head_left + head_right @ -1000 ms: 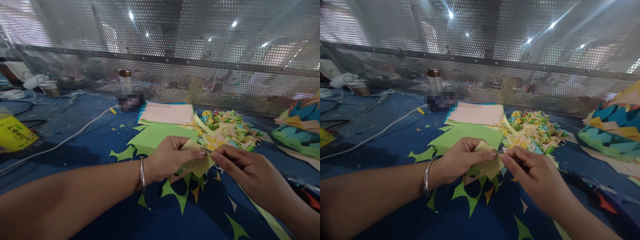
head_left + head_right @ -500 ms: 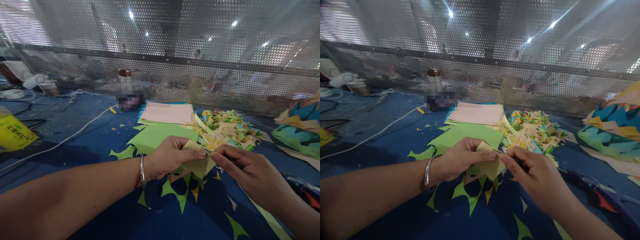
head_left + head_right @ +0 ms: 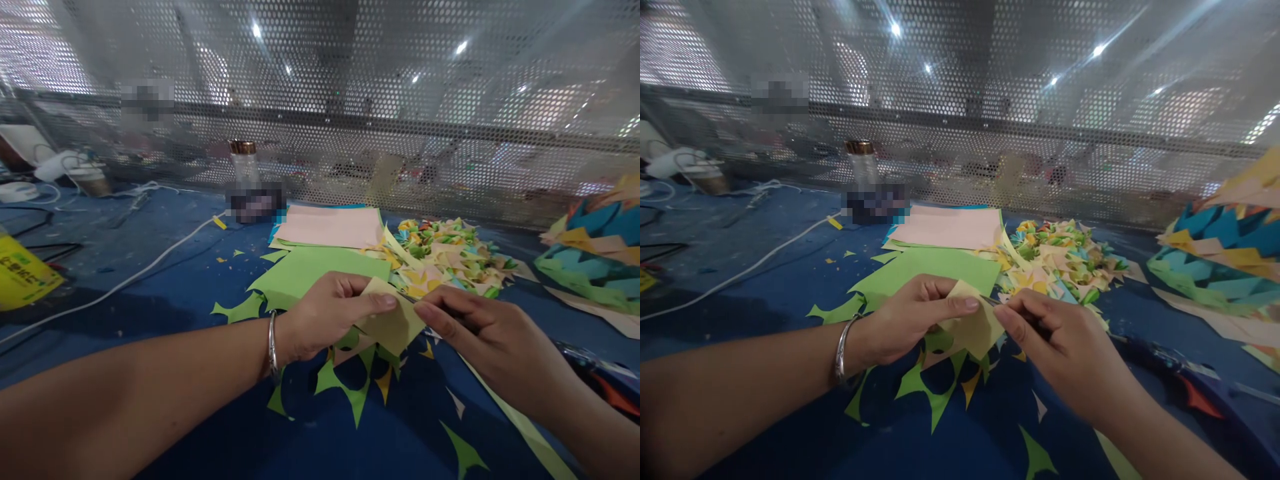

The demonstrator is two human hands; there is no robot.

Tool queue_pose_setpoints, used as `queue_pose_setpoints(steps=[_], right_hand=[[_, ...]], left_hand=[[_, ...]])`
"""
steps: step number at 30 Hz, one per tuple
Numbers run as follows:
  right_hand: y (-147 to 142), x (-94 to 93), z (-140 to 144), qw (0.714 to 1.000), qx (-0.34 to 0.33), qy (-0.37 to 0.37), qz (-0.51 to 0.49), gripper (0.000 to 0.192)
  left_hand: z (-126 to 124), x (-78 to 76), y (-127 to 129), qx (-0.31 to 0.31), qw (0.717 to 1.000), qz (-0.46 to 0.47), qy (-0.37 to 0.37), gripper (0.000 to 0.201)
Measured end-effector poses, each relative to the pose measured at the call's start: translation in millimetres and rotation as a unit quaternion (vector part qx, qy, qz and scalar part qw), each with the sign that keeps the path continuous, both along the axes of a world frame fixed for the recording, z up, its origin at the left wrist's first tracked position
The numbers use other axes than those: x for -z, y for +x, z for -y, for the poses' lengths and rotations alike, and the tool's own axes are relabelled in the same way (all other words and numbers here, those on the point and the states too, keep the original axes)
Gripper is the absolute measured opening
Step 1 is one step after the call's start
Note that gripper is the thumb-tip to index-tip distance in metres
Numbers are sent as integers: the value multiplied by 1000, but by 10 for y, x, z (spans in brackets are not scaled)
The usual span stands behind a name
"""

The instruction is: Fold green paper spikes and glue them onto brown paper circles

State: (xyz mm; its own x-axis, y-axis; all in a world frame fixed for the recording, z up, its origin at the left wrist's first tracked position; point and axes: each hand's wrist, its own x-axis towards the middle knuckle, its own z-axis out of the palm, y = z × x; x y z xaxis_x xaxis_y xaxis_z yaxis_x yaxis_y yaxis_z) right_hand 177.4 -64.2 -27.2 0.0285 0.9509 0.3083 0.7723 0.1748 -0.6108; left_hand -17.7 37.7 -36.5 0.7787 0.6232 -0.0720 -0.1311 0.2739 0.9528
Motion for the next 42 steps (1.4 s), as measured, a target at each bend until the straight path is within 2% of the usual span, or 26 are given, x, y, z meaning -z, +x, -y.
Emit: queue_pose_setpoints(steps=[6,11,16,20,24,29,37,40,42], right_hand=[[-26,17,10,1000,27,10,-1,52],[1,10,-1,1000,-6,-6,8,52],[-14,6,10,1000,18,6,-1,52],[-11,5,3,1000,-6,-6,5,55],[22,5,-13,1000,0,3,13,53],[83,-2,-34,999,-38,-24,28,50],[-28,3,8,1000,-6,-7,-8,52],[-66,18,25,999,25,9,-21,50],[-47,24,21,1000,16,4,-9,51]], left_hand=[[17,-22,3,-4,1000,-2,11,27],[49,-62,-3,-3,1000,3,28,27],[60,-75,-5,-12,999,-17,46,29],[53,-72,-6,-6,998,-18,59,30],[53,-72,-6,5,998,-15,59,31],[44,-63,1,10,998,-3,61,33],[7,11,-6,32,997,-27,67,37],[13,2,1,27,998,-18,58,36],[17,-14,6,26,998,-14,50,36]])
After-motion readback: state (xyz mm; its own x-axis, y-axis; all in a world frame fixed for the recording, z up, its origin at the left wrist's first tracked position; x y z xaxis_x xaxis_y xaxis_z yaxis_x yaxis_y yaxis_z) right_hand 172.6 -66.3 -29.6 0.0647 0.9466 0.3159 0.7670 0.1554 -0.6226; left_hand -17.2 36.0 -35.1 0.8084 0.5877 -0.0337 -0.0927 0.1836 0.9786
